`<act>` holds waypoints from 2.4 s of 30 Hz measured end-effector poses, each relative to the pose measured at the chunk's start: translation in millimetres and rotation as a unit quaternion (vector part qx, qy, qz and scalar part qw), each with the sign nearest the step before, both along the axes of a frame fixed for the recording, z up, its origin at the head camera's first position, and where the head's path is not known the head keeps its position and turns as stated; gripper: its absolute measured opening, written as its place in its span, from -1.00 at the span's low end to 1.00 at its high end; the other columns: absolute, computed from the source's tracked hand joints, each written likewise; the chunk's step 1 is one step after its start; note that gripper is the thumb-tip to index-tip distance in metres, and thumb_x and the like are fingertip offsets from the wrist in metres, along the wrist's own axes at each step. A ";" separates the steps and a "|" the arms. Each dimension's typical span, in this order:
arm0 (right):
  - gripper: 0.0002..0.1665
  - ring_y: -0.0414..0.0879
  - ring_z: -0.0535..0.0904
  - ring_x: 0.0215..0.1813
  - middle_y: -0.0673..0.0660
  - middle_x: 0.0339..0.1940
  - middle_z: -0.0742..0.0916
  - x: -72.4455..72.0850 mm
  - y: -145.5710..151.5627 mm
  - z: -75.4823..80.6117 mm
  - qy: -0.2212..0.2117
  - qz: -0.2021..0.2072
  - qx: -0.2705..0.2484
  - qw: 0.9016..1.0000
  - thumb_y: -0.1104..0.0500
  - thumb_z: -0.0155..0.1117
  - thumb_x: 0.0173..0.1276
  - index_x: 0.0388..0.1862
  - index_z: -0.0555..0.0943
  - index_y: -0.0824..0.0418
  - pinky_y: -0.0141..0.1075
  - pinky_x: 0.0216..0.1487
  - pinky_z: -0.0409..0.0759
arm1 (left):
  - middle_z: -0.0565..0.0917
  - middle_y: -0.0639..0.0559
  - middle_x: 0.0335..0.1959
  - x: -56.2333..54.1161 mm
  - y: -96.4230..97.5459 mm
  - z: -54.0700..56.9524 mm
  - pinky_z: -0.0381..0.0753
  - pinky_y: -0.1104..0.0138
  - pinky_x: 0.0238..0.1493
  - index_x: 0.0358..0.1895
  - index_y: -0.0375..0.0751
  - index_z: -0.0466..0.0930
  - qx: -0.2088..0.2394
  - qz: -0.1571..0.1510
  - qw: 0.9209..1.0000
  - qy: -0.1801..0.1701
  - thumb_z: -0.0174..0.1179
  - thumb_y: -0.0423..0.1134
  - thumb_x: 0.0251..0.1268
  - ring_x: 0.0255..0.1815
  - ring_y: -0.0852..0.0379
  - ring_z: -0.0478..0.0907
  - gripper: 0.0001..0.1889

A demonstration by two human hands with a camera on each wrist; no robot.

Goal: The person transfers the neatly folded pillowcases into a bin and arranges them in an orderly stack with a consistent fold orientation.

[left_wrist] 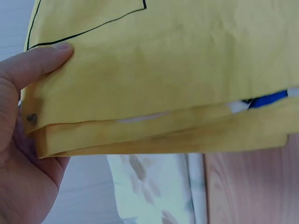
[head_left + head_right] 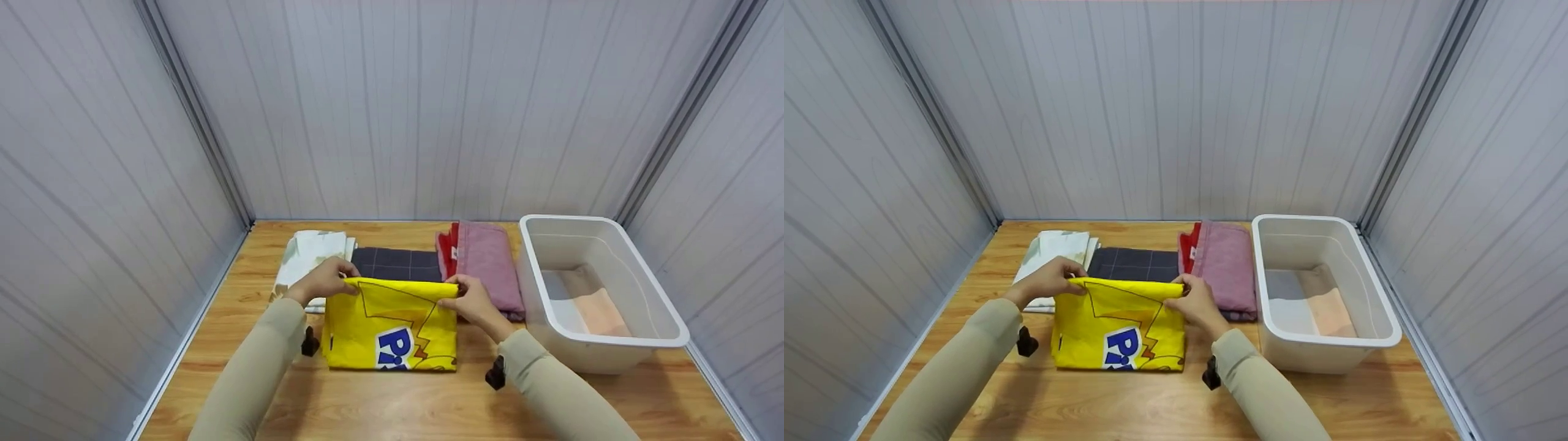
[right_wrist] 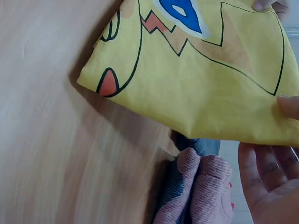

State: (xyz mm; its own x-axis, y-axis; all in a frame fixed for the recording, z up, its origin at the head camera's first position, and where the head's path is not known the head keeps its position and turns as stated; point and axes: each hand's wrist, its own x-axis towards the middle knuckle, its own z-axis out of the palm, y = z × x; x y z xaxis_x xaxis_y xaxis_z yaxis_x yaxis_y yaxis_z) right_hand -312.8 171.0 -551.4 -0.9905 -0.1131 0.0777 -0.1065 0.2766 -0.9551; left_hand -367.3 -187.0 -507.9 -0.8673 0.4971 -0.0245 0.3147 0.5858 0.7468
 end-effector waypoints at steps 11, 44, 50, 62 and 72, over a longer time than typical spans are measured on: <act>-0.61 0.01 0.73 -0.05 0.16 -0.07 0.86 -2.9 -7.2 17.2 0.055 0.018 0.150 0.987 0.22 0.68 0.24 -0.01 0.78 0.34 -0.01 0.18 0.74 | 0.84 -0.02 -0.19 3.1 22.8 16.6 0.77 0.17 0.03 -0.12 -0.18 0.88 -0.005 0.006 1.000 0.009 0.45 -0.44 0.38 -0.23 0.08 0.62 -0.87; -0.88 -0.08 0.67 -0.23 0.17 -0.15 0.88 -13.9 -26.3 58.1 0.090 0.118 0.190 0.971 0.31 0.49 0.47 -0.07 0.85 0.27 -0.07 0.02 0.82 | 0.81 -0.14 0.11 4.2 60.8 44.3 0.74 0.25 0.11 0.25 -0.22 0.74 0.086 -0.041 0.995 0.032 0.56 -0.33 0.29 -0.02 0.06 0.68 -0.54; -0.84 -0.03 0.75 -0.22 0.19 -0.13 0.87 -14.9 -16.4 77.0 0.063 0.106 0.167 0.978 0.31 0.46 0.49 -0.01 0.84 0.25 -0.07 0.03 0.85 | 0.63 -0.19 0.41 0.3 45.3 36.5 0.63 -0.08 0.43 0.59 -0.13 0.41 0.120 0.004 0.993 0.005 0.60 -0.35 0.23 0.34 -0.16 0.62 -0.15; -0.81 -0.01 0.73 -0.19 0.23 -0.10 0.86 -22.7 -5.4 112.5 0.086 0.066 0.163 0.981 0.31 0.46 0.49 0.02 0.83 0.28 -0.10 0.04 0.83 | 0.35 -0.32 0.65 -3.2 29.4 2.2 0.48 -0.25 0.54 0.70 -0.14 0.20 0.142 0.120 0.982 -0.021 0.57 -0.20 0.30 0.63 -0.38 0.34 -0.03; -0.82 -0.04 0.71 -0.23 0.17 -0.08 0.87 -19.2 4.6 141.7 0.093 0.038 0.180 0.979 0.20 0.46 0.51 0.03 0.84 0.18 -0.29 -0.10 0.74 | 0.52 -0.31 0.49 -1.0 47.2 -27.8 0.54 -0.15 0.50 0.60 -0.23 0.31 0.216 0.148 0.964 -0.042 0.58 -0.13 0.29 0.52 -0.35 0.48 -0.11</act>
State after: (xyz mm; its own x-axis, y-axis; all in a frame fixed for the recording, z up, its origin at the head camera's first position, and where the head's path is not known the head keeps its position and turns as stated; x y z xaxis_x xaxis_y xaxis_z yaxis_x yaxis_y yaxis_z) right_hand -332.0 175.6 -409.7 -0.9506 -0.2395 0.1976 -0.3030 0.5760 -0.7593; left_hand -368.3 -139.8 -535.7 -0.9768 0.2073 0.0530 0.1089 0.2683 0.9571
